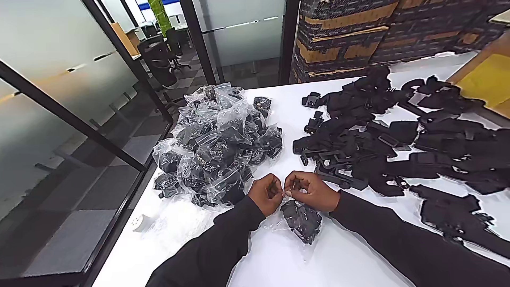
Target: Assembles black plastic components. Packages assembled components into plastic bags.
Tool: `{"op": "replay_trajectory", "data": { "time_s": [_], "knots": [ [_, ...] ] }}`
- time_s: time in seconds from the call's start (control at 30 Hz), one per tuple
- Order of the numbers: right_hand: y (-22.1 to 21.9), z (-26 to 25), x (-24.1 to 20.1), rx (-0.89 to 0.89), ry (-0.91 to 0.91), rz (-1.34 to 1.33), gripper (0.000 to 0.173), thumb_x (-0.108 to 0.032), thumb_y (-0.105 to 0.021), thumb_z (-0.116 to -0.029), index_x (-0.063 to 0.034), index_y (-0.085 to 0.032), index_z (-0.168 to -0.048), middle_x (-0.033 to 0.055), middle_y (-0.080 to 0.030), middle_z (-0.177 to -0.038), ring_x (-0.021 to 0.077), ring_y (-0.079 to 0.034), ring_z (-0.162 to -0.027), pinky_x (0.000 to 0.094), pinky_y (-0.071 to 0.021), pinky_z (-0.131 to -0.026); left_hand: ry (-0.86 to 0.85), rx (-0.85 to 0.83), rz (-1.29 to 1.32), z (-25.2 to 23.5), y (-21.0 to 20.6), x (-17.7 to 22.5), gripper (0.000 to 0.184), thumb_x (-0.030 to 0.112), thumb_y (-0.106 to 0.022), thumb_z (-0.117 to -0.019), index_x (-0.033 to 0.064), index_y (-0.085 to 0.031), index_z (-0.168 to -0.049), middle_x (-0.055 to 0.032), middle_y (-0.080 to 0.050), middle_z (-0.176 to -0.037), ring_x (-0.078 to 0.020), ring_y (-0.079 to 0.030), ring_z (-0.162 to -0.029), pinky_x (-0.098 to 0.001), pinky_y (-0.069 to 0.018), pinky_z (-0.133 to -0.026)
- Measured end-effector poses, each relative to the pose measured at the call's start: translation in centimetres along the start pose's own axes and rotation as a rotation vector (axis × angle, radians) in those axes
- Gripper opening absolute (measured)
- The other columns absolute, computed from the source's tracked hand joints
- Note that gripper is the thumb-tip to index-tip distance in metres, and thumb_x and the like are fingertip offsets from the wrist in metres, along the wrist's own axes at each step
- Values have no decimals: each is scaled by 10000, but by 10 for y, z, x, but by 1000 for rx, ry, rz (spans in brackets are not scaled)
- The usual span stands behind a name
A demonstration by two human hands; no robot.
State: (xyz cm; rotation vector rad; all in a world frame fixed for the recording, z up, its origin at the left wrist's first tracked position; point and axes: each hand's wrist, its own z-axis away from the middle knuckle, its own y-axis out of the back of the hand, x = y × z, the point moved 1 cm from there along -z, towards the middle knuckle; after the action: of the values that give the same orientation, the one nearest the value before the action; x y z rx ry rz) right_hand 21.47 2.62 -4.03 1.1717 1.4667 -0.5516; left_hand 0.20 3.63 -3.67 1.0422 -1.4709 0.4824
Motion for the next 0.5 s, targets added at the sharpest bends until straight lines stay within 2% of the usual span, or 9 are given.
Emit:
{"op": "replay_trajectory", "data": {
  "time_s": [0.17,0.5],
  "knots": [
    [0,0,0,16,0,-21,121,-68,-707,-897,-69,-653,-1005,-36,-689,-904,34,-656,-768,226,-568,-701,-10,4,-11,-1,1,-1,183,31,-694,-879,-44,-584,-1005,-90,-682,-837,-107,-675,-695,-276,-592,-671],
    [0,0,-1,55,-1,-40,142,-48,-696,-880,-85,-647,-1008,-55,-679,-889,18,-637,-736,206,-549,-656,10,52,38,0,1,-3,184,42,-710,-868,-38,-619,-1006,-78,-723,-871,-99,-702,-713,-265,-610,-683]
  ]
}}
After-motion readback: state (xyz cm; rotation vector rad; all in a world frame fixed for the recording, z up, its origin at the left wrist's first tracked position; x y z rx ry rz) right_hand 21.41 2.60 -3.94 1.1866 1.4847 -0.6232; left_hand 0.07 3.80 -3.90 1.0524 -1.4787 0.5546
